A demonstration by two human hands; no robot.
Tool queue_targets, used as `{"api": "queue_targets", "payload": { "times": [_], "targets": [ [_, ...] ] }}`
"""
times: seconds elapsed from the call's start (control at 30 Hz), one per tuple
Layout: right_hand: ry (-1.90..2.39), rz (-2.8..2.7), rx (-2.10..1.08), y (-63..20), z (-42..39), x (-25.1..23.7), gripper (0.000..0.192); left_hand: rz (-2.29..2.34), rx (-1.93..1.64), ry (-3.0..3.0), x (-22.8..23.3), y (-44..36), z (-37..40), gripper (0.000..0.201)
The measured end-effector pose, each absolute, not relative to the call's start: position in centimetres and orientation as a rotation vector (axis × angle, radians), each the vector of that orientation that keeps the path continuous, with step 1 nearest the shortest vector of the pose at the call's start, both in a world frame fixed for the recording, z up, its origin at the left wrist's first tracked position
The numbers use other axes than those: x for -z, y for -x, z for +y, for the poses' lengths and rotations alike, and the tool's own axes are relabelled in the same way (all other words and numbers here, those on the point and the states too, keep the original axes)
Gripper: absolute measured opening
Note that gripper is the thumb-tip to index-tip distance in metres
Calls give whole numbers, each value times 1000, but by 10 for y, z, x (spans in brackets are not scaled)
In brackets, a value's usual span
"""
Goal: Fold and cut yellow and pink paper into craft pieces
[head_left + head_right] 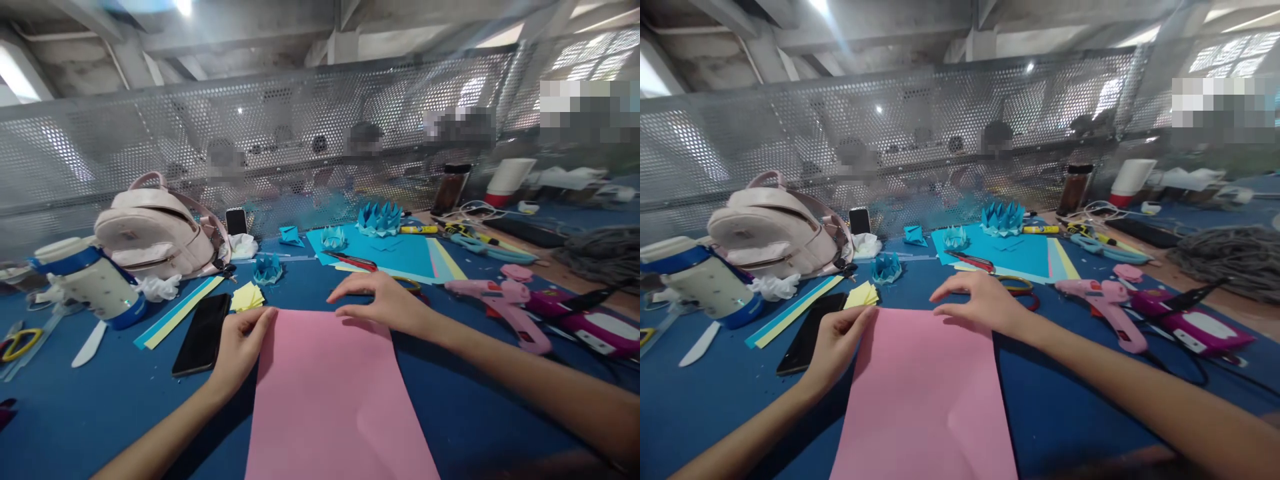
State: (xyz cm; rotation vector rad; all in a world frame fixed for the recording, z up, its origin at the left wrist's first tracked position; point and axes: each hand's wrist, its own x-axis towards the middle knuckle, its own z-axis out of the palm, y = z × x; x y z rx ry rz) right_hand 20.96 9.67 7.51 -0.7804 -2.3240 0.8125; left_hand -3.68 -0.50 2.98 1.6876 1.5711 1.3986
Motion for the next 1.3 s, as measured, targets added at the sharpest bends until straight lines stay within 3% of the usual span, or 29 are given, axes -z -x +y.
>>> {"api": "queue_targets", "payload": {
  "times": [0.17, 0.4, 0.53, 1.3],
  "targets": [
    [685, -2408, -726, -179, 78, -113, 14, 1500, -1332, -2026, -71, 28, 2, 35],
    [571, -2240, -1087, -157, 97, -116, 23, 1465, -1148, -2318, -121, 30, 22, 35],
    [597, -2121, -1238, -154, 103, -106, 24, 1455, -1153, -2186, -120, 33, 37, 24],
    [643, -2076, -1401, -152, 124, -72, 24, 1703, -1460, -1749, -143, 113, 51, 30]
  ]
}}
